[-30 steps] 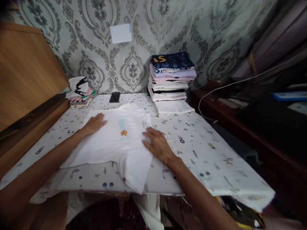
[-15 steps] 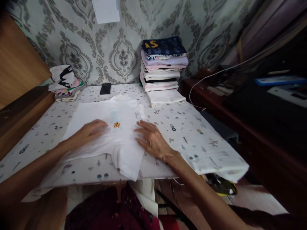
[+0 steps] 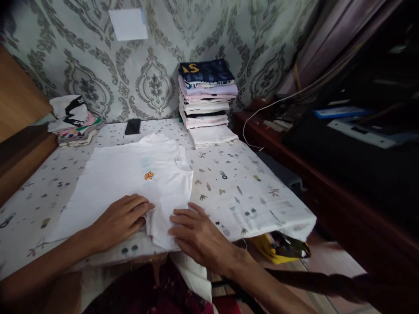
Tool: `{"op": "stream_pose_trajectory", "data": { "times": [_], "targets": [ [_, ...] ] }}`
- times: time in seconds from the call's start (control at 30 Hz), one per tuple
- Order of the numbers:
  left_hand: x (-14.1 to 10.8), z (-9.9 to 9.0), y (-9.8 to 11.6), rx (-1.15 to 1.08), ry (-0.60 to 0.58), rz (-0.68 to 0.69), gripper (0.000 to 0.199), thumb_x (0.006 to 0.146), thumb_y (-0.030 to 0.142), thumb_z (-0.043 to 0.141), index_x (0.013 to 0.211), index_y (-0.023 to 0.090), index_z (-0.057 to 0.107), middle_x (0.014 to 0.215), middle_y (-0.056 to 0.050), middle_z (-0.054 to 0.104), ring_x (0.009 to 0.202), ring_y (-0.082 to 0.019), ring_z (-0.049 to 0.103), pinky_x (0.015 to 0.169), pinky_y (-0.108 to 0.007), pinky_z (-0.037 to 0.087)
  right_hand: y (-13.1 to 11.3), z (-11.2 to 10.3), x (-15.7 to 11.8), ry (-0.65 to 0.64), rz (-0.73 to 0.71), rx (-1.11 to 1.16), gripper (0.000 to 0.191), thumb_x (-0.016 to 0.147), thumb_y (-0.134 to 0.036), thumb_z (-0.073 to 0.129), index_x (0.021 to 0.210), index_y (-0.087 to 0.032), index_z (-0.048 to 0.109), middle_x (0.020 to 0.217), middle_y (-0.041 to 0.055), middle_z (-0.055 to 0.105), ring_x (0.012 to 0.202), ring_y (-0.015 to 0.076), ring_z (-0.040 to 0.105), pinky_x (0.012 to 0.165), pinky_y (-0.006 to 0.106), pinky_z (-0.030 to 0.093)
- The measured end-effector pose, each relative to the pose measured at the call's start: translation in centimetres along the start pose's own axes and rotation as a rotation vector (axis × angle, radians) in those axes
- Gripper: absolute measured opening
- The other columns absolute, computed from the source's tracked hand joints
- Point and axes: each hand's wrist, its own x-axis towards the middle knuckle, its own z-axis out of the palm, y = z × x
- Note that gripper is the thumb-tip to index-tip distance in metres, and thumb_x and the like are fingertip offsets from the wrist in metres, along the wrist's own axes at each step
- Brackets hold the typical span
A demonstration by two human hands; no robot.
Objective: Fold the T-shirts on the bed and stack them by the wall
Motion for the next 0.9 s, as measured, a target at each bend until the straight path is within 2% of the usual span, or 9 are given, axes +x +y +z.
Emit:
{"op": "stream_pose_trajectory", "data": {
  "times": [0.1,0.2,0.3,0.4,0.57,0.67,0.8,0.9],
  "targets": [
    [0.2,0.3,0.0,0.039,0.025,-0.011,0.025,0.091,0.008,0.045,0.110,0.019,0.058,0.100,-0.007,0.064,0.091,-0.023,0.058,0.077,-0.037,0.050,0.0,0.8,0.7,0.079,-0.018,0.027,0.019,0.097,-0.017,0.051,0.102,-0.023,0.069,0.117,0.0065,0.073,0.120,0.0200,0.062,0.116,0.053,0.035],
    [-0.2,0.2,-0.4,0.011,0.023,-0.020,0.034,0.088,0.001,0.042,0.114,0.019,0.056,0.100,-0.006,0.065,0.092,-0.022,0.058,0.079,-0.036,0.050,0.2,0.6,0.6,0.108,0.008,0.088,0.021,0.099,-0.017,0.047,0.106,-0.022,0.066,0.117,0.0072,0.072,0.117,0.0187,0.064,0.115,0.050,0.039],
    [-1.0,0.1,-1.0,-0.038,0.016,-0.040,0.040,0.086,-0.002,0.038,0.116,0.020,0.055,0.100,-0.007,0.064,0.091,-0.022,0.058,0.079,-0.036,0.050,0.0,-0.3,0.3,0.033,0.011,0.121,0.022,0.097,-0.024,0.054,0.117,-0.022,0.063,0.126,0.0093,0.068,0.124,0.0204,0.059,0.116,0.050,0.037],
    [-1.6,-0.1,-1.2,-0.063,0.018,-0.052,0.040,0.089,0.000,0.036,0.117,0.020,0.055,0.098,-0.007,0.064,0.089,-0.021,0.057,0.077,-0.035,0.050,-0.3,-0.9,0.2,-0.045,-0.004,0.110,0.034,0.092,-0.031,0.065,0.125,-0.022,0.061,0.134,0.0109,0.063,0.131,0.0226,0.054,0.118,0.051,0.033],
    [-1.6,0.0,-0.8,0.001,0.056,-0.026,0.028,0.096,0.007,0.038,0.115,0.018,0.055,0.099,-0.007,0.064,0.088,-0.021,0.058,0.078,-0.035,0.049,-0.5,-0.7,0.7,-0.058,-0.018,0.089,0.011,0.097,-0.025,0.057,0.102,-0.021,0.066,0.122,0.0080,0.067,0.122,0.0200,0.059,0.115,0.050,0.037],
    [-1.2,0.2,-0.5,0.050,0.068,0.008,0.024,0.097,0.010,0.040,0.113,0.018,0.056,0.101,-0.007,0.065,0.089,-0.020,0.059,0.078,-0.035,0.050,-0.7,-0.5,0.9,-0.025,-0.027,0.111,0.016,0.100,-0.023,0.050,0.096,-0.021,0.065,0.115,0.0072,0.069,0.115,0.0192,0.062,0.113,0.048,0.040],
    [-0.6,0.7,-0.2,0.048,0.089,0.008,0.023,0.096,0.015,0.046,0.116,0.018,0.057,0.103,-0.009,0.065,0.093,-0.022,0.060,0.079,-0.036,0.052,-1.0,-0.8,0.8,0.078,0.051,0.207,0.016,0.101,-0.025,0.048,0.110,-0.022,0.061,0.117,0.0086,0.069,0.117,0.0205,0.061,0.106,0.044,0.047],
    [-0.3,1.0,0.2,0.022,0.112,0.006,0.025,0.094,0.015,0.050,0.117,0.019,0.057,0.107,-0.009,0.066,0.097,-0.023,0.061,0.082,-0.038,0.052,-1.2,-1.0,1.0,0.129,0.127,0.256,0.017,0.102,-0.029,0.046,0.112,-0.024,0.059,0.114,0.0067,0.069,0.115,0.0207,0.062,0.105,0.045,0.049]
  ]
}}
